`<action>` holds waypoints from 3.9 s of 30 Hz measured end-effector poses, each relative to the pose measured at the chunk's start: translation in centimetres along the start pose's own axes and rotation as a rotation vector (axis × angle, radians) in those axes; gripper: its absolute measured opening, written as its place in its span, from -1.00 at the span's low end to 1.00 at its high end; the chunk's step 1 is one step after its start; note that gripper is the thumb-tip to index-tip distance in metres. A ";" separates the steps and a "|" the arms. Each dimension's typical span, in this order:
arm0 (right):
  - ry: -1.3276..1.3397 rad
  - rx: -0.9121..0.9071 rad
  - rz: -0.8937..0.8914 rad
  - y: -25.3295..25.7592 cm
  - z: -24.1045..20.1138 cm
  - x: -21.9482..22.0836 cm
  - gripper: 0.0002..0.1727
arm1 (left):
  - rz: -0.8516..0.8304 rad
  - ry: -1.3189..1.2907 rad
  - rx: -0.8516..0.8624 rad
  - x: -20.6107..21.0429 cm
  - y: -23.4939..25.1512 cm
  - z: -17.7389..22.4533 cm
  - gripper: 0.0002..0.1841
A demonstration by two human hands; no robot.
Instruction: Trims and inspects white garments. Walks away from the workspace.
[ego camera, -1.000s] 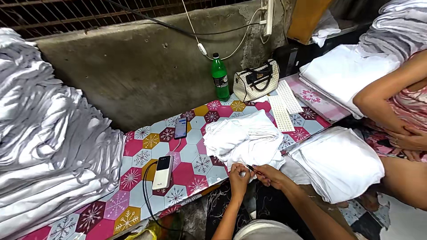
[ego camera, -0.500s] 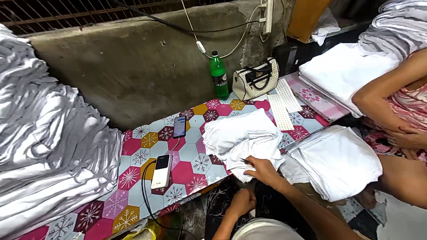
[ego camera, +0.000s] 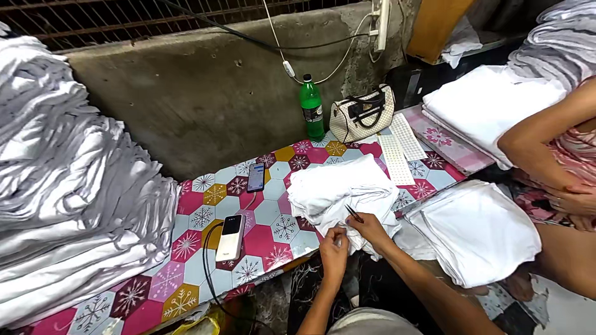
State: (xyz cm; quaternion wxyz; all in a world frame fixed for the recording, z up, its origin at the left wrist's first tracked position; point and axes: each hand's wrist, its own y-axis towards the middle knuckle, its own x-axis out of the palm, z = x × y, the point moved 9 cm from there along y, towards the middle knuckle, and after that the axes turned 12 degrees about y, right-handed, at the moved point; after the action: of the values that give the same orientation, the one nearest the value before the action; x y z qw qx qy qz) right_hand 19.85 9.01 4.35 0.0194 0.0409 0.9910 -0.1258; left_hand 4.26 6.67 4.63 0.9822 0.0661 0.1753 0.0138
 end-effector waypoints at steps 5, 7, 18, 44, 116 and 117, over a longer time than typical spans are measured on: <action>0.379 0.159 -0.056 -0.5 0.9 1.3 -0.87 | -0.089 -0.099 -0.100 1.0 1.6 -0.8 -0.57; 0.415 0.150 -0.047 -0.6 1.1 1.6 -0.87 | -0.078 -0.113 -0.129 1.0 2.0 -1.3 -0.85; 0.439 0.148 -0.059 -0.9 0.8 1.7 -0.88 | -0.175 -0.175 -0.134 0.5 2.4 -1.1 -0.78; 0.079 0.010 -0.024 -1.4 -0.6 1.5 -0.82 | -0.087 0.044 0.088 -1.3 1.6 1.1 -0.71; -0.108 0.035 -0.202 -2.1 0.2 -0.8 -0.55 | -0.315 -0.167 -0.355 0.0 0.3 -3.3 -0.90; -0.130 0.061 -0.238 -2.5 -0.1 -0.9 -0.47 | -0.314 -0.172 -0.370 -0.1 0.1 -3.5 -0.90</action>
State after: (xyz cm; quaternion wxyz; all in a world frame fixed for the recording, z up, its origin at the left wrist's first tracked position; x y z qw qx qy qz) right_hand 20.54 6.51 5.11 0.0675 -0.0846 0.9812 -0.1598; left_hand 2.96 7.17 1.46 0.9790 -0.1418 0.0935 -0.1129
